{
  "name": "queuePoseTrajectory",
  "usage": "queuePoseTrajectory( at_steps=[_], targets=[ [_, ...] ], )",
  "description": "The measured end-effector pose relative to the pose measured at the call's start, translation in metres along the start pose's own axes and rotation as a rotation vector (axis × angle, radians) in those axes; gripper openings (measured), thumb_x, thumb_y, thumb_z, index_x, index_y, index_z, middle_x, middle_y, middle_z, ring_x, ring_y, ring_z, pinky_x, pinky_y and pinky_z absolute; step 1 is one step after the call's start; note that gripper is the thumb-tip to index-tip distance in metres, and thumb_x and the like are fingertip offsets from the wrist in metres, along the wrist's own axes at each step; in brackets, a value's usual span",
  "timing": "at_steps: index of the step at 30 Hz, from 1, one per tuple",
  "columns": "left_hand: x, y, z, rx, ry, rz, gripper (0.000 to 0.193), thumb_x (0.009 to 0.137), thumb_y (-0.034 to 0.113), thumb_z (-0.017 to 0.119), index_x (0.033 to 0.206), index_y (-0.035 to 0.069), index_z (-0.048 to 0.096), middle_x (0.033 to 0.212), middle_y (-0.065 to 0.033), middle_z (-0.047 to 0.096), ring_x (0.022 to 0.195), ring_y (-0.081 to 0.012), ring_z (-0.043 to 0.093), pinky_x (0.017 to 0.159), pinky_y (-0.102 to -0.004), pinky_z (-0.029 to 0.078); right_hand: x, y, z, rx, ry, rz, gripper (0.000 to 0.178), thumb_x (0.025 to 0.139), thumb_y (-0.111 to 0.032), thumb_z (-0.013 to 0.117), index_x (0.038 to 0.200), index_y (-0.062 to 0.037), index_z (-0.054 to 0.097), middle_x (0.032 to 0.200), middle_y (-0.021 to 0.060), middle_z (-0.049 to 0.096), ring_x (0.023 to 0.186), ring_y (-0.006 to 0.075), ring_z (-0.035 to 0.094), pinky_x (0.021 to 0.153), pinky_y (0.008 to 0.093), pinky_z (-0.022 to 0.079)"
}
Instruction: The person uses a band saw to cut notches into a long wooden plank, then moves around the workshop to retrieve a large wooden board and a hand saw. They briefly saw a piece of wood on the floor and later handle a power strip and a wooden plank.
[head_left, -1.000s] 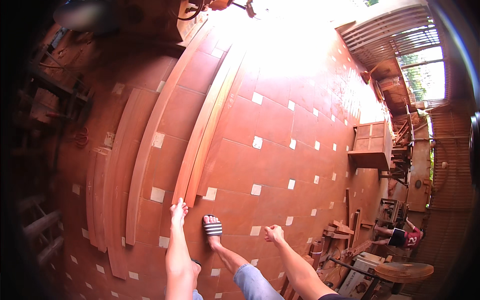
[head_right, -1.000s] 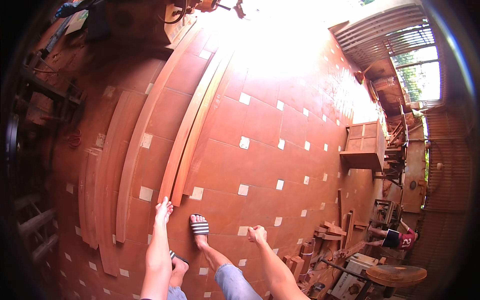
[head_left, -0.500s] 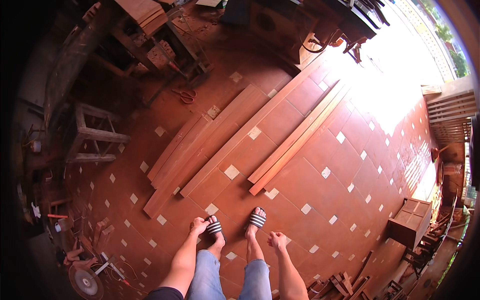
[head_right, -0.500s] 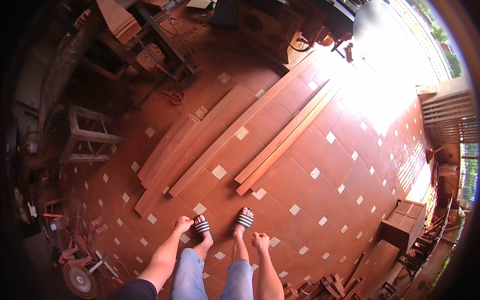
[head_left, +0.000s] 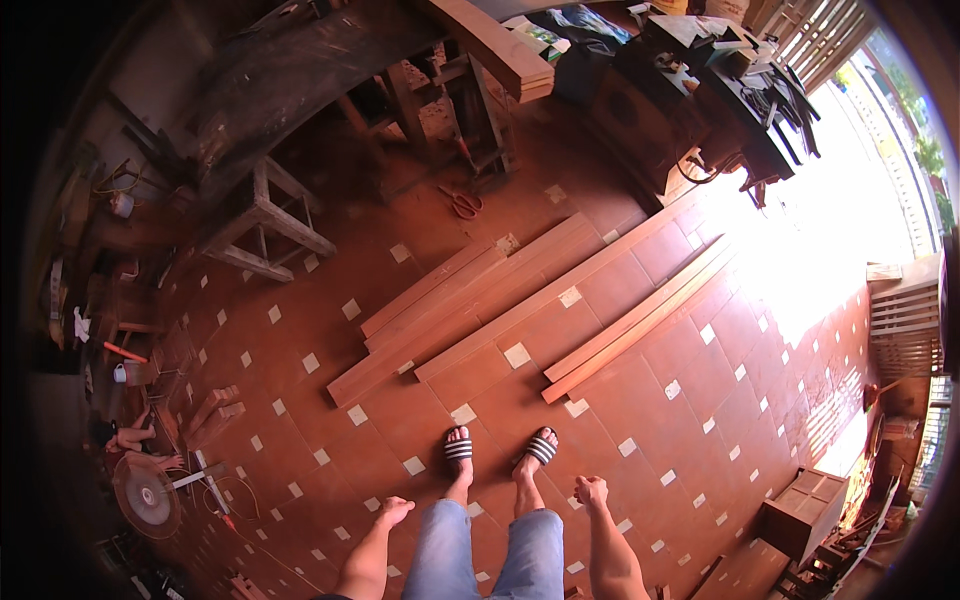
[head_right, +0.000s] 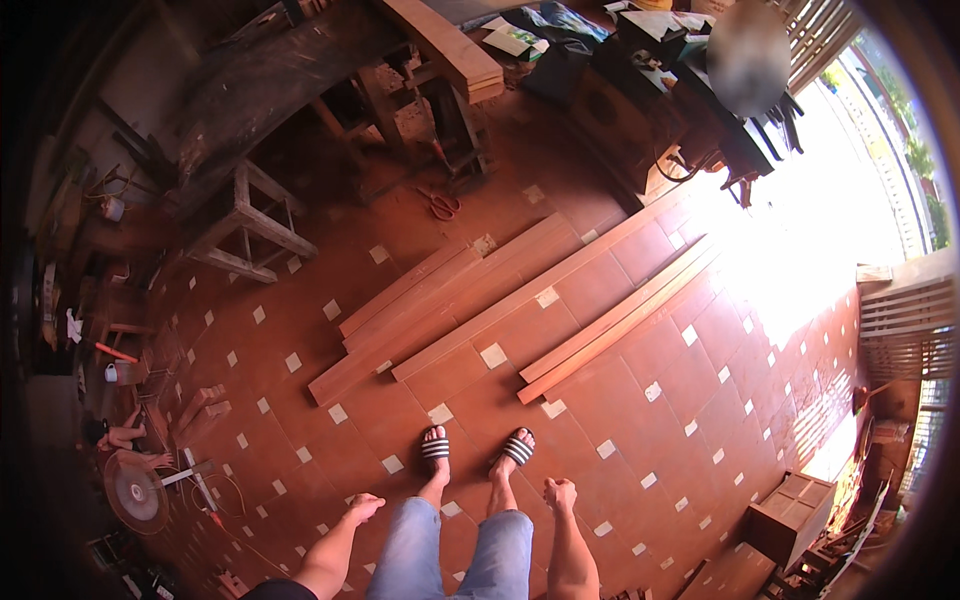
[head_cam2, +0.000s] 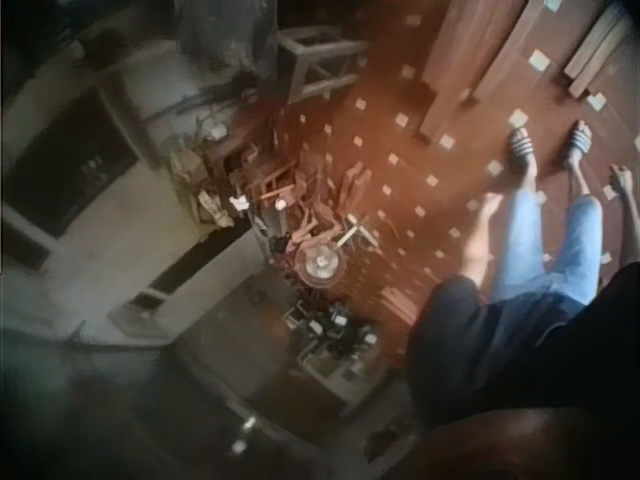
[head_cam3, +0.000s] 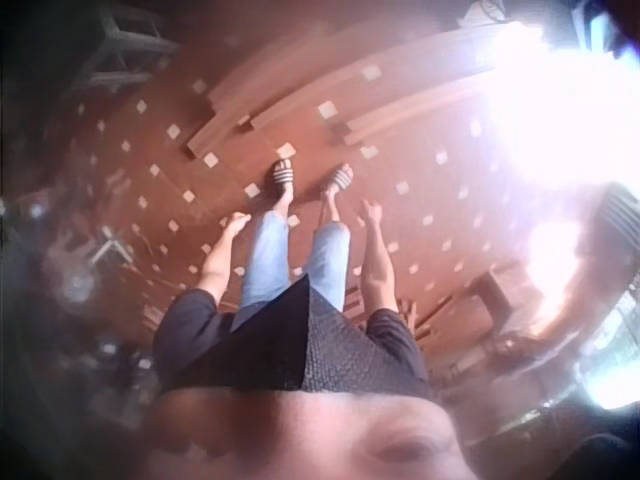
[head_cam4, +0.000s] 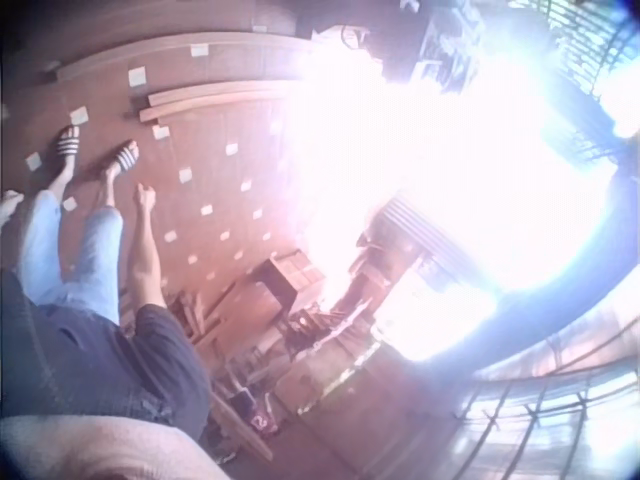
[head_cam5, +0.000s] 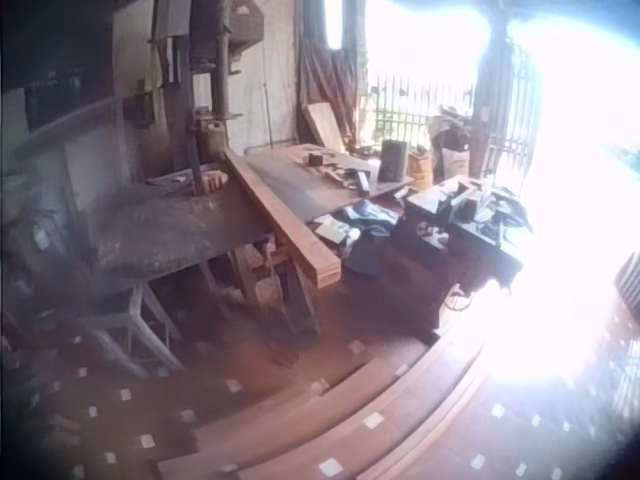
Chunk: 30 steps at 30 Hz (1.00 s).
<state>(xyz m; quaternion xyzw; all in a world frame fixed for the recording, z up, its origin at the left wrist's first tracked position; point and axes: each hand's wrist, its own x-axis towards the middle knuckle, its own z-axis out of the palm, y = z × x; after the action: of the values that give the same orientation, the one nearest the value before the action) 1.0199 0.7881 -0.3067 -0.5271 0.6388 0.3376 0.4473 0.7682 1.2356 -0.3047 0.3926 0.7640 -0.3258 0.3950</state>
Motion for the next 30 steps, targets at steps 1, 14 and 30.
queuePoseTrajectory(
  at_steps=[1, 14, 30],
  targets=[
    [-0.007, -0.008, 0.004, -0.053, -0.003, 0.020, 0.049, 0.082, 0.045, 0.076, 0.115, 0.009, 0.073, 0.120, -0.0127, 0.071, 0.113, -0.0277, 0.066, 0.097, -0.0388, 0.052, -0.005, -0.005, 0.001, -0.017, 0.001, -0.014, 0.025, 0.087, -0.020, 0.068, 0.094, 0.0037, 0.069, 0.077, 0.0121, 0.070, 0.063, 0.0187, 0.068, 0.056, 0.0318, 0.057],
    [-0.104, -0.121, 0.027, -0.507, 0.245, 0.080, 0.046, 0.084, 0.048, 0.073, 0.106, 0.008, 0.074, 0.100, -0.0087, 0.074, 0.093, -0.0219, 0.069, 0.084, -0.0346, 0.054, -0.079, -0.102, 0.076, -0.207, -0.308, -0.319, 0.028, 0.086, -0.019, 0.069, 0.101, 0.0040, 0.067, 0.076, 0.0122, 0.069, 0.059, 0.0198, 0.067, 0.053, 0.0328, 0.057],
    [-0.225, -0.136, 0.034, -0.836, 0.138, 0.010, 0.030, 0.090, 0.029, 0.071, 0.105, 0.003, 0.069, 0.077, -0.0043, 0.067, 0.063, -0.0133, 0.062, 0.051, -0.0297, 0.049, -0.106, -0.183, 0.002, -0.618, -0.106, -0.589, 0.042, 0.085, -0.037, 0.059, 0.068, -0.0006, 0.071, 0.065, 0.0150, 0.069, 0.061, 0.0263, 0.071, 0.065, 0.0392, 0.058]
  ],
)
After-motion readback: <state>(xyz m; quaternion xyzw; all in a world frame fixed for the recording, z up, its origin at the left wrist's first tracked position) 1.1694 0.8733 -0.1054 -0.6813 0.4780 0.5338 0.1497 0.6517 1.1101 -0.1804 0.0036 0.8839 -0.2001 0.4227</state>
